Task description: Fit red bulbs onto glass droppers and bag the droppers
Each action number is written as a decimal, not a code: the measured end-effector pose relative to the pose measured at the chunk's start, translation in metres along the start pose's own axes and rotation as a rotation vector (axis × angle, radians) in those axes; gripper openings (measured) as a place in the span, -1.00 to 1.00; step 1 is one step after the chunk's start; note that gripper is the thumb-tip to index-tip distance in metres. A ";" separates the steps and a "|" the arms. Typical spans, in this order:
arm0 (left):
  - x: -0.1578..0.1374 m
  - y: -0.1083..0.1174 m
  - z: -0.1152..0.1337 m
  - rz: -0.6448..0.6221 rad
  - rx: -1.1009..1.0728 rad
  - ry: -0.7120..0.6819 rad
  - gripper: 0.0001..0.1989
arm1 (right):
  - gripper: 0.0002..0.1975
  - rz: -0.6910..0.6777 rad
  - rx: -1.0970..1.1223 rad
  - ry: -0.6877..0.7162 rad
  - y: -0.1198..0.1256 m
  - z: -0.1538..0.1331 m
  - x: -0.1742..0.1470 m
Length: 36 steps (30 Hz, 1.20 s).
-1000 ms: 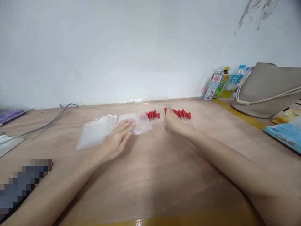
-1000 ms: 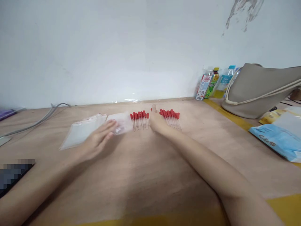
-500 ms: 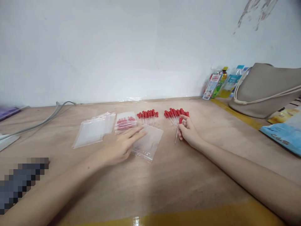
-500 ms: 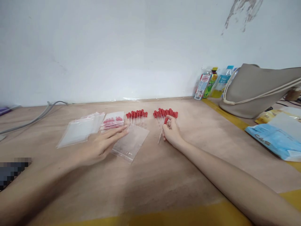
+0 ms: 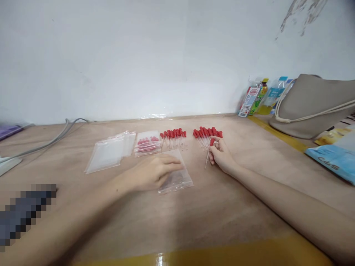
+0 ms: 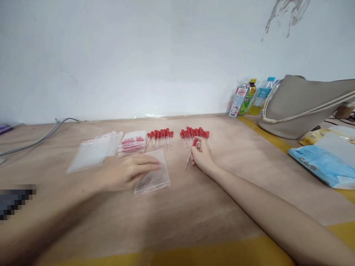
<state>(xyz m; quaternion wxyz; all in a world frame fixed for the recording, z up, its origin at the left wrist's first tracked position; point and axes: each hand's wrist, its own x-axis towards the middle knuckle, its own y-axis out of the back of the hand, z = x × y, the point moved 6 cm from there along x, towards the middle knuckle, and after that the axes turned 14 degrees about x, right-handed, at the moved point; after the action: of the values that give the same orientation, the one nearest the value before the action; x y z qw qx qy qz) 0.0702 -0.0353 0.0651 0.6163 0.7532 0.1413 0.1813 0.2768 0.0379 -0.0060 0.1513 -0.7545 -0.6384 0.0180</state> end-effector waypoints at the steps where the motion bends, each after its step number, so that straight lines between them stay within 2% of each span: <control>1: -0.001 0.000 0.000 -0.008 -0.027 -0.113 -0.59 | -0.51 0.002 -0.002 -0.001 0.000 0.001 0.000; 3: -0.006 -0.008 -0.001 -0.059 -0.059 -0.241 -0.57 | -0.51 0.002 -0.010 -0.007 0.000 0.002 0.001; 5: -0.009 -0.022 -0.002 -0.108 -0.095 -0.231 -0.57 | -0.52 0.000 -0.017 -0.009 0.000 0.001 0.000; 7: -0.006 -0.035 -0.002 -0.119 -0.124 -0.059 -0.58 | -0.52 -0.003 -0.019 -0.012 -0.001 0.000 -0.001; 11: -0.003 -0.049 -0.006 -0.140 -0.145 0.451 -0.47 | -0.53 0.013 0.003 -0.019 -0.001 -0.003 -0.002; 13: -0.004 -0.050 -0.010 -0.191 -0.173 0.565 -0.38 | -0.54 0.046 0.035 -0.018 0.000 -0.005 -0.002; 15: -0.005 -0.043 -0.018 -0.167 -0.153 0.559 -0.32 | -0.55 0.079 0.079 -0.022 0.001 -0.005 -0.002; 19: -0.009 -0.035 -0.022 -0.088 -0.076 0.240 -0.41 | -0.57 0.086 0.133 -0.033 -0.003 -0.005 -0.005; 21: -0.013 -0.041 -0.023 -0.108 -0.092 0.176 -0.44 | -0.56 0.061 0.136 -0.037 -0.008 -0.005 -0.009; 25: -0.016 -0.054 -0.023 -0.148 -0.125 0.270 -0.43 | -0.56 0.007 0.150 -0.038 -0.019 -0.006 -0.016; 29: -0.013 -0.055 -0.017 -0.151 -0.132 0.334 -0.42 | -0.55 -0.014 0.150 -0.045 -0.025 -0.005 -0.022; 33: -0.010 -0.057 -0.013 -0.128 -0.120 0.422 -0.42 | -0.54 -0.061 0.173 -0.078 -0.030 -0.001 -0.027; 36: -0.008 -0.058 -0.011 -0.094 -0.116 0.481 -0.40 | -0.58 -0.151 0.203 -0.132 -0.037 0.001 -0.033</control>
<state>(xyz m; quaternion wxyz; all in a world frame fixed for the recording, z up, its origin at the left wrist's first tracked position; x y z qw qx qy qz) 0.0585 -0.0176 0.0093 0.6150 0.6442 0.3082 0.3342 0.2348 0.0115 -0.0033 0.1855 -0.6823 -0.6967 0.1206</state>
